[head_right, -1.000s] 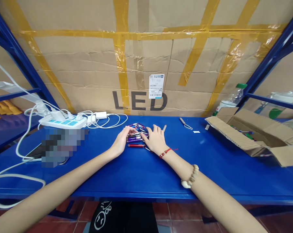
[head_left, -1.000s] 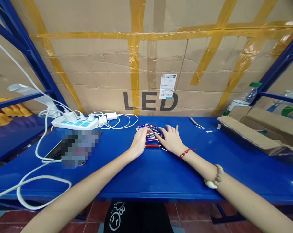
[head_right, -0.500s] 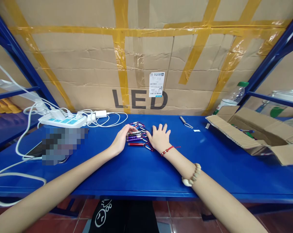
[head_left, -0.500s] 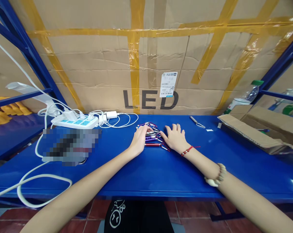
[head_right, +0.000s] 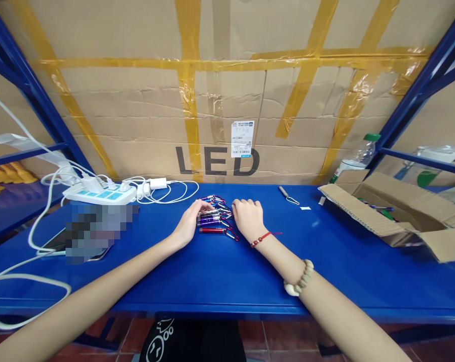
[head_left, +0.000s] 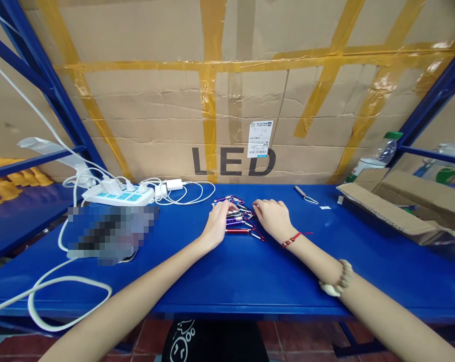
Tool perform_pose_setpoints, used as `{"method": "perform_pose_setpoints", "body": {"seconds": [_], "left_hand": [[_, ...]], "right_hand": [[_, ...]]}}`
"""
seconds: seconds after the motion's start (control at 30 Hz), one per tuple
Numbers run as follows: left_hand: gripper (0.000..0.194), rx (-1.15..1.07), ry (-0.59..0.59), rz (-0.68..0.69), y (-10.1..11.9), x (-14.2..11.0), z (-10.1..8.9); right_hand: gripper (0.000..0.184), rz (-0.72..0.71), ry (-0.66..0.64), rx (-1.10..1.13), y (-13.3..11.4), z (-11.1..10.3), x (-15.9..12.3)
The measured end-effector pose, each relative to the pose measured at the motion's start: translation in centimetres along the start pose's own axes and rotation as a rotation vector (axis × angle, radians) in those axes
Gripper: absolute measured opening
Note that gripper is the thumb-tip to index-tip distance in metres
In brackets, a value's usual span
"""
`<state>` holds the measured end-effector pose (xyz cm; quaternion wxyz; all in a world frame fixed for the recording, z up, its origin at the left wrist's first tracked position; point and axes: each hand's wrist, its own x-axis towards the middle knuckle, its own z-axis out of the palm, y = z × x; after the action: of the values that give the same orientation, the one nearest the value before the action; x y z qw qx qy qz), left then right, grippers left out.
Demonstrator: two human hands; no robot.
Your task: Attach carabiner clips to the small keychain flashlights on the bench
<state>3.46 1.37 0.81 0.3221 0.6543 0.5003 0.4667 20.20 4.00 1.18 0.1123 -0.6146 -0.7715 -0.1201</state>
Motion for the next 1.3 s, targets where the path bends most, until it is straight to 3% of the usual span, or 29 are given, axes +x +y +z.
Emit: {"method": "perform_pose_setpoints", "body": {"seconds": [0.13,0.37,0.57,0.77,0.97,1.3], "left_hand": [[0.043,0.013,-0.007,0.006,0.1,0.0,0.0],[0.041,0.03,-0.009,0.003,0.3,-0.1,-0.1],[0.044,0.0,0.004,-0.028,0.1,0.1,0.0],[0.04,-0.03,0.034,-0.082,-0.1,0.2,0.2],[0.034,-0.057,0.064,-0.052,-0.4,0.3,0.1],[0.035,-0.036,0.098,-0.061,-0.2,0.0,0.0]], "right_hand": [[0.026,0.006,-0.002,-0.04,0.2,-0.1,0.0],[0.022,0.059,-0.133,-0.101,0.3,-0.4,0.1],[0.029,0.085,-0.064,-0.058,0.5,-0.2,0.3],[0.032,-0.036,0.146,0.15,0.0,-0.3,0.3],[0.031,-0.15,0.151,0.518,-0.7,0.0,-0.1],[0.029,-0.324,0.11,0.429,-1.0,-0.8,-0.6]]}}
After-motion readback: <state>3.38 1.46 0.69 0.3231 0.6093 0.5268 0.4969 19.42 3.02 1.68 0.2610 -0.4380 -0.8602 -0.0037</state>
